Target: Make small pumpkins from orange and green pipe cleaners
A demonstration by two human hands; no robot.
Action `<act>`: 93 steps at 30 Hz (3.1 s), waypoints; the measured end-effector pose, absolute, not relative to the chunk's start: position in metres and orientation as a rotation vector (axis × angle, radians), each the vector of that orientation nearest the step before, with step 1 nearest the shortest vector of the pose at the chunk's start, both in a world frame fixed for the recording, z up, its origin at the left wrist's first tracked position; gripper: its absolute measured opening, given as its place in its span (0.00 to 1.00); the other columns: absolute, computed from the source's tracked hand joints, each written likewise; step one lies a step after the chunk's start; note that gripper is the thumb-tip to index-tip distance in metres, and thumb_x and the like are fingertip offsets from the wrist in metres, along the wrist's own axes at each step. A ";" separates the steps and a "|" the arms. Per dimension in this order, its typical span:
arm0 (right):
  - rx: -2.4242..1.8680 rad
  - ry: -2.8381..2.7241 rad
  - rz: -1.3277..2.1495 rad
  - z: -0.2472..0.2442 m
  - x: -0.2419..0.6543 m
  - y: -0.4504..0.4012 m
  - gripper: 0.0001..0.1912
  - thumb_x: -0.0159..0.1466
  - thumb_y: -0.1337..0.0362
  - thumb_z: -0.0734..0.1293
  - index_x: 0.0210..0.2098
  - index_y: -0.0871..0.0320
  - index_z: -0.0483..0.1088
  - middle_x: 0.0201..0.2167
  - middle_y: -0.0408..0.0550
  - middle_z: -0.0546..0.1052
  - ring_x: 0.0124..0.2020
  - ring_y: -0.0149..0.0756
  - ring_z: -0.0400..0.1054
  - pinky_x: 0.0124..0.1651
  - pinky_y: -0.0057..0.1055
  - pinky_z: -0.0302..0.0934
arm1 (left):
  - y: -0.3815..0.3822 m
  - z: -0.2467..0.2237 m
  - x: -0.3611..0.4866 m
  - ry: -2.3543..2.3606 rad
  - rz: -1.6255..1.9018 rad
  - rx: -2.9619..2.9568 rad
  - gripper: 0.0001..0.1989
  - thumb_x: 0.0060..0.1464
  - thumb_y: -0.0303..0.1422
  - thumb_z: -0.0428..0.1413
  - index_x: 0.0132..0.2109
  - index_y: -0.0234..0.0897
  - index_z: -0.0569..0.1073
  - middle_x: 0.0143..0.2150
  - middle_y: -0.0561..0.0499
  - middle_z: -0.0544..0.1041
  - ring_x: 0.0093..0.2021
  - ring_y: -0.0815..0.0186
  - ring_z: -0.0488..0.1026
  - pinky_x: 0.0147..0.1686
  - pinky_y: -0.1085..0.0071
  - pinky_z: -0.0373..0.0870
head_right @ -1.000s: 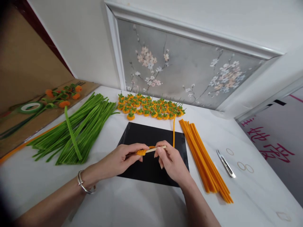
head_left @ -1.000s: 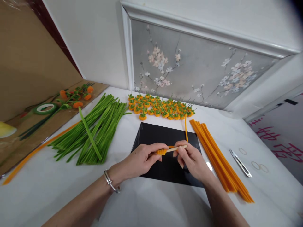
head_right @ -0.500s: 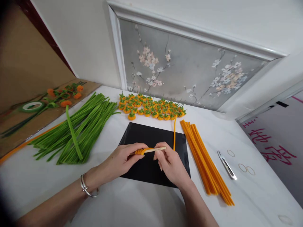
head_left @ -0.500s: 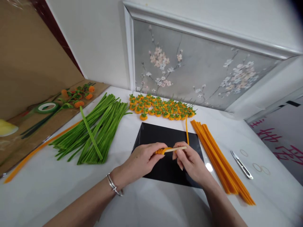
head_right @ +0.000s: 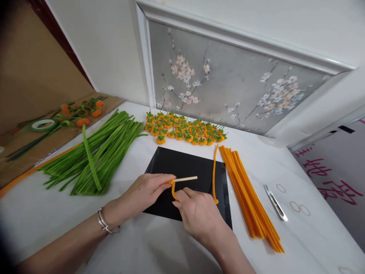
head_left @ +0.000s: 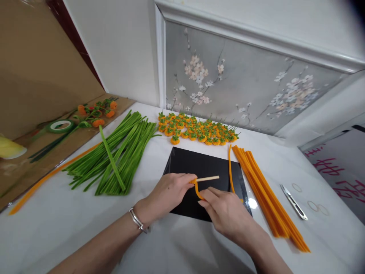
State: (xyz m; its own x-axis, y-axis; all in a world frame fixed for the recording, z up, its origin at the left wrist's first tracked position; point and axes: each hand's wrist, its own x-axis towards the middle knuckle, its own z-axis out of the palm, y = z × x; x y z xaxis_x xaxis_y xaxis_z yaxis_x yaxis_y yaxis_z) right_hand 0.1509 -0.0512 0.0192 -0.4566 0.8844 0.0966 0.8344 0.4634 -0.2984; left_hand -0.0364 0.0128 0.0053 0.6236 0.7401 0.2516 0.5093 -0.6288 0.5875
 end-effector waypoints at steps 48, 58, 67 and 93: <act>-1.609 -2.378 0.177 0.011 0.167 -0.028 0.10 0.69 0.66 0.57 0.33 0.57 0.66 0.30 0.44 0.74 0.28 0.32 0.68 0.26 0.27 0.48 | 0.054 0.021 -0.001 1.114 0.473 2.558 0.15 0.59 0.29 0.52 0.51 0.46 0.74 0.44 0.52 0.81 0.42 0.60 0.78 0.40 0.70 0.69; -1.673 -2.089 0.092 0.031 0.178 -0.014 0.14 0.70 0.61 0.58 0.33 0.54 0.73 0.30 0.43 0.72 0.29 0.29 0.67 0.30 0.25 0.52 | 0.050 0.019 -0.004 0.906 0.400 2.740 0.09 0.60 0.31 0.51 0.39 0.43 0.77 0.30 0.55 0.79 0.30 0.65 0.76 0.28 0.74 0.60; -1.594 -1.919 0.388 0.019 0.192 -0.003 0.12 0.66 0.58 0.63 0.32 0.55 0.76 0.29 0.43 0.75 0.30 0.30 0.68 0.34 0.25 0.55 | 0.043 0.015 -0.003 0.824 0.454 2.748 0.10 0.59 0.35 0.54 0.31 0.40 0.76 0.25 0.56 0.75 0.28 0.69 0.72 0.28 0.75 0.58; -1.656 -2.256 0.493 0.008 0.181 -0.022 0.08 0.66 0.62 0.62 0.31 0.55 0.69 0.26 0.41 0.75 0.28 0.32 0.69 0.28 0.27 0.48 | 0.052 -0.001 -0.007 0.949 0.744 2.484 0.12 0.60 0.31 0.54 0.49 0.44 0.75 0.41 0.54 0.81 0.37 0.67 0.77 0.37 0.73 0.71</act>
State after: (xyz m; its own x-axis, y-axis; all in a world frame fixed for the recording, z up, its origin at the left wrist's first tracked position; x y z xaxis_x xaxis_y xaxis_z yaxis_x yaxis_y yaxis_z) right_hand 0.1810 -0.0219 0.0081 -0.2911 0.9560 0.0369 0.8536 0.2770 -0.4412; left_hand -0.0073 0.0524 -0.0007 0.6324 0.6961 0.3399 0.4962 -0.7010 0.5123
